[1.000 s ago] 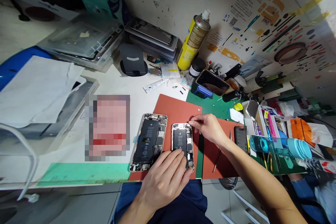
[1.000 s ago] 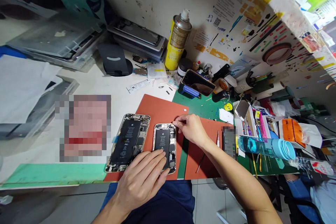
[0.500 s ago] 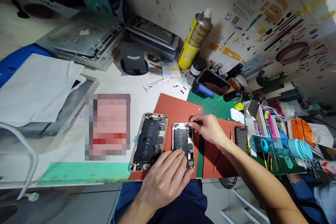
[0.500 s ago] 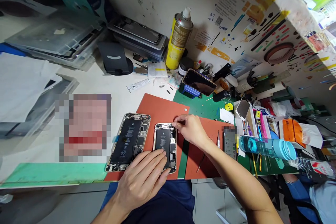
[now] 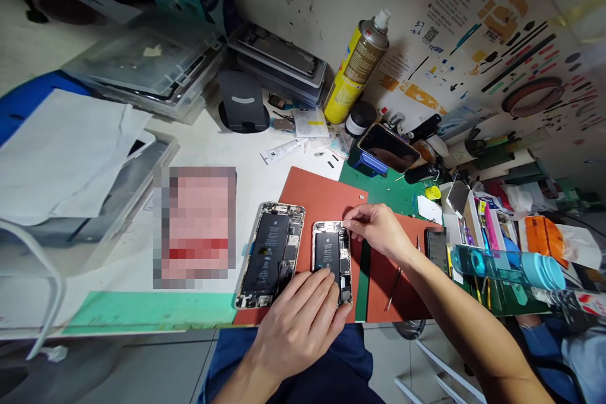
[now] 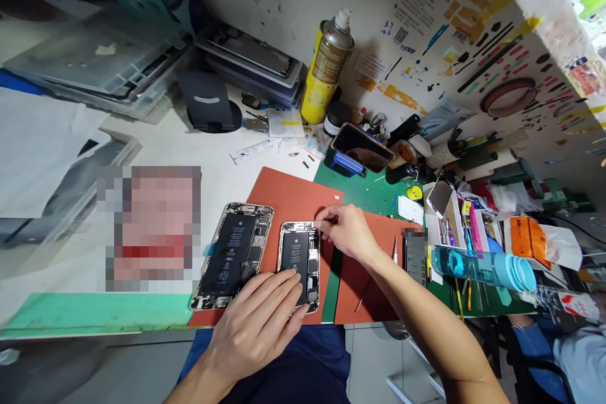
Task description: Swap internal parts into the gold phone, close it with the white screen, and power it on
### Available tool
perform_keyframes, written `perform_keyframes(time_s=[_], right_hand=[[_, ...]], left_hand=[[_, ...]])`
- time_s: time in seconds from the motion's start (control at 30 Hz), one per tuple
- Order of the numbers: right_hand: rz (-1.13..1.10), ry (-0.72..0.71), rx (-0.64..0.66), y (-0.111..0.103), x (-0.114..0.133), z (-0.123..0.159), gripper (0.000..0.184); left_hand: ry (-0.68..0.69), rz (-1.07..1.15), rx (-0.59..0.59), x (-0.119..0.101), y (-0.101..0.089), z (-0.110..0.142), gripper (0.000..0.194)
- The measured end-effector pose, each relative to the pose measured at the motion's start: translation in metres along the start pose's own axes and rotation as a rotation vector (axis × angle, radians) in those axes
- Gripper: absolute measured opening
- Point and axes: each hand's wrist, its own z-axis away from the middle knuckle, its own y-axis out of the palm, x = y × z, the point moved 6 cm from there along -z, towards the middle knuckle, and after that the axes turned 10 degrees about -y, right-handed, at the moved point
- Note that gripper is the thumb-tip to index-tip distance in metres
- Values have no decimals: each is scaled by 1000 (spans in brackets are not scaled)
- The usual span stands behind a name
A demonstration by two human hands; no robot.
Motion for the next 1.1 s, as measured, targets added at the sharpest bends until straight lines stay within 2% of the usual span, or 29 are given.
perform_keyframes(time_s=[0.3,0.43,0.53,0.63,0.73,0.87,0.97,1.1], right_hand=[[-17,21,4,1,-3,0,20],[38,10,-69,-8,7,12,24],[182,8,-225,-26,18,38,32],[355,29,-365,-40,18,80,46],[505,80,-483,-45,5,127,50],[610,169,-611,-38,-20,178,54],[699,192,-664,-30,-31,197,55],[780,199,-691,-21,-36,203,45]], left_hand=[[7,-10,1,-1,1,0,16],[6,-9,-1,0,0,1,16],[-11,1,-10,1,-1,2,16],[-32,10,-21,2,-1,2,14],[-30,17,-20,3,0,1,13],[12,30,-6,2,0,-2,13],[53,35,-2,2,1,-6,16],[108,31,8,0,1,-11,19]])
